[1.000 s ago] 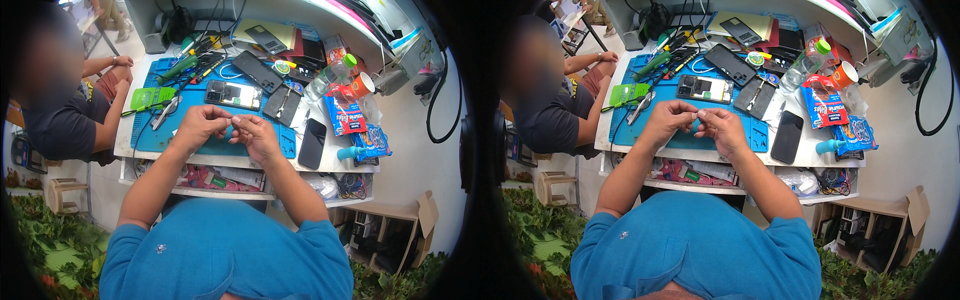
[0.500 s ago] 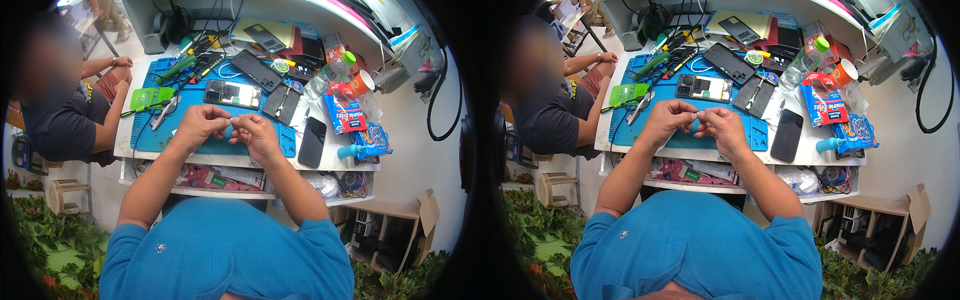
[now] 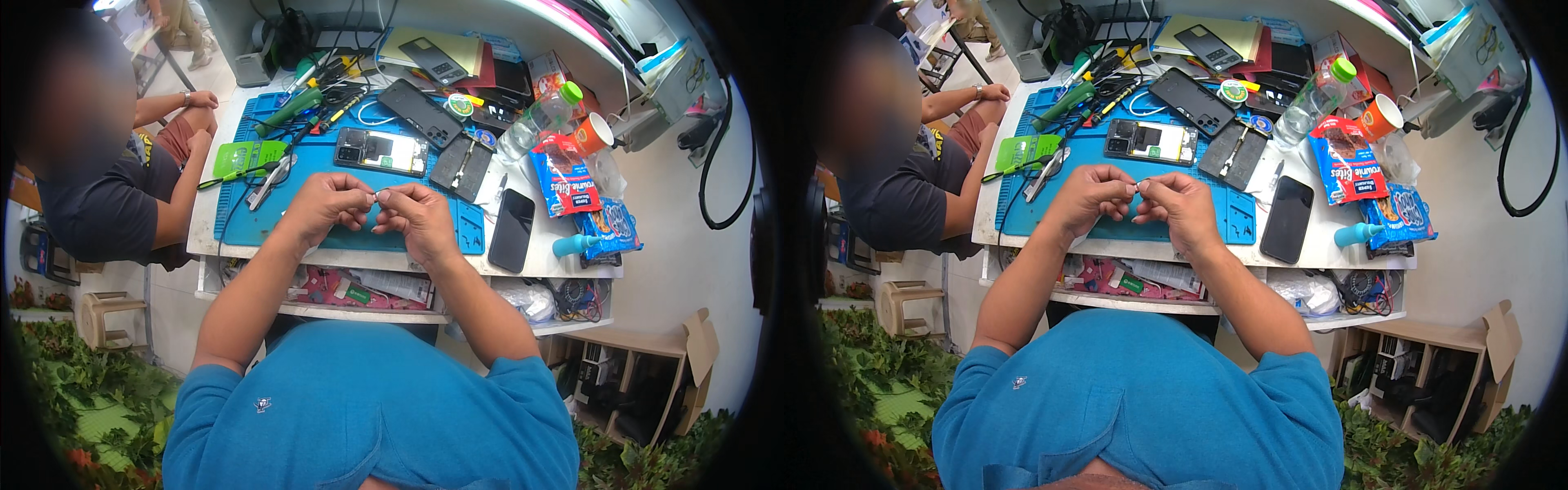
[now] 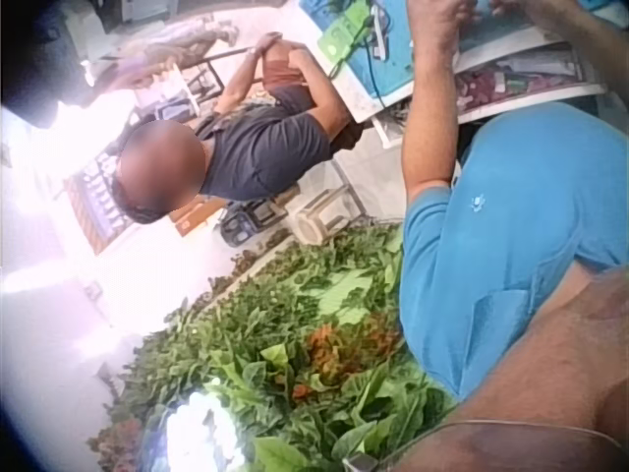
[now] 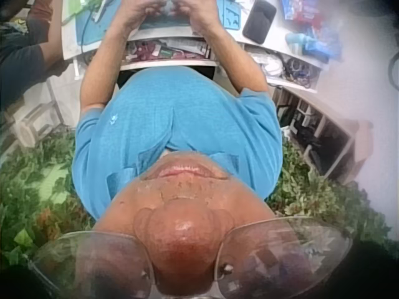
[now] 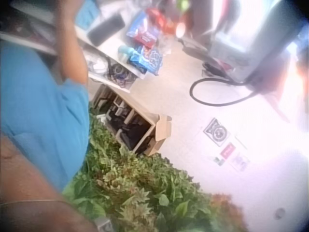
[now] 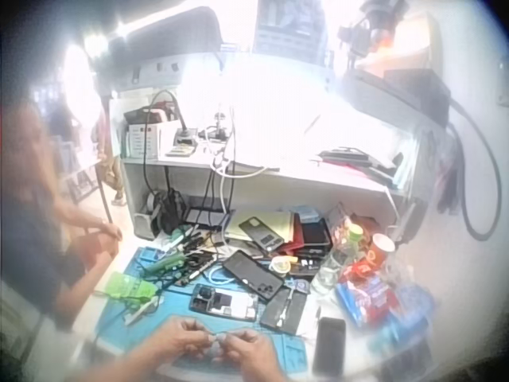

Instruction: The person applies adhesive to a smartphone back cover, then retrieves a SIM card from a drawer and inserts it into a smartphone. The person also wipes the back of the phone with a tissue.

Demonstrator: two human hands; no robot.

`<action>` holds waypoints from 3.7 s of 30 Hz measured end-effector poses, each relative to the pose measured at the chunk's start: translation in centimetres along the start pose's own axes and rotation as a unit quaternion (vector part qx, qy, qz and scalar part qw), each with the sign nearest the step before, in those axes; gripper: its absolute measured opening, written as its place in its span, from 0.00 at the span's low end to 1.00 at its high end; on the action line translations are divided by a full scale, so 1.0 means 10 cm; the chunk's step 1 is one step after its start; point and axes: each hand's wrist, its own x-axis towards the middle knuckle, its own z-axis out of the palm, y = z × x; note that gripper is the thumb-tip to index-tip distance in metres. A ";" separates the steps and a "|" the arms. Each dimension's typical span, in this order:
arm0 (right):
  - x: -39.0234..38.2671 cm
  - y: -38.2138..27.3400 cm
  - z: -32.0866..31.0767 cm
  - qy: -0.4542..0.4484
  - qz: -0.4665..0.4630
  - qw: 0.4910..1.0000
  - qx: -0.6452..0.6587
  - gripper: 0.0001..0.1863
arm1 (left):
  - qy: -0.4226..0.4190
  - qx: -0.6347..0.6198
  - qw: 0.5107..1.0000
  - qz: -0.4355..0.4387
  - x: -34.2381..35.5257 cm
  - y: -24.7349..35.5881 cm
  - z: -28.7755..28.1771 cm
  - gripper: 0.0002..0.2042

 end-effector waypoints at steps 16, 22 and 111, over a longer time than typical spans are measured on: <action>0.00 0.00 0.05 0.013 0.004 1.000 -0.018 0.11 | 0.034 0.002 0.998 0.046 -0.06 -0.06 -0.05 0.10; 0.10 -0.23 -0.02 0.003 -0.031 0.991 -0.132 0.16 | 0.064 0.008 0.997 0.045 -0.16 0.01 -0.25 0.10; 0.08 0.36 0.46 -0.021 0.067 0.988 0.137 0.09 | 0.106 -0.010 0.986 0.127 -0.28 -0.06 -0.37 0.10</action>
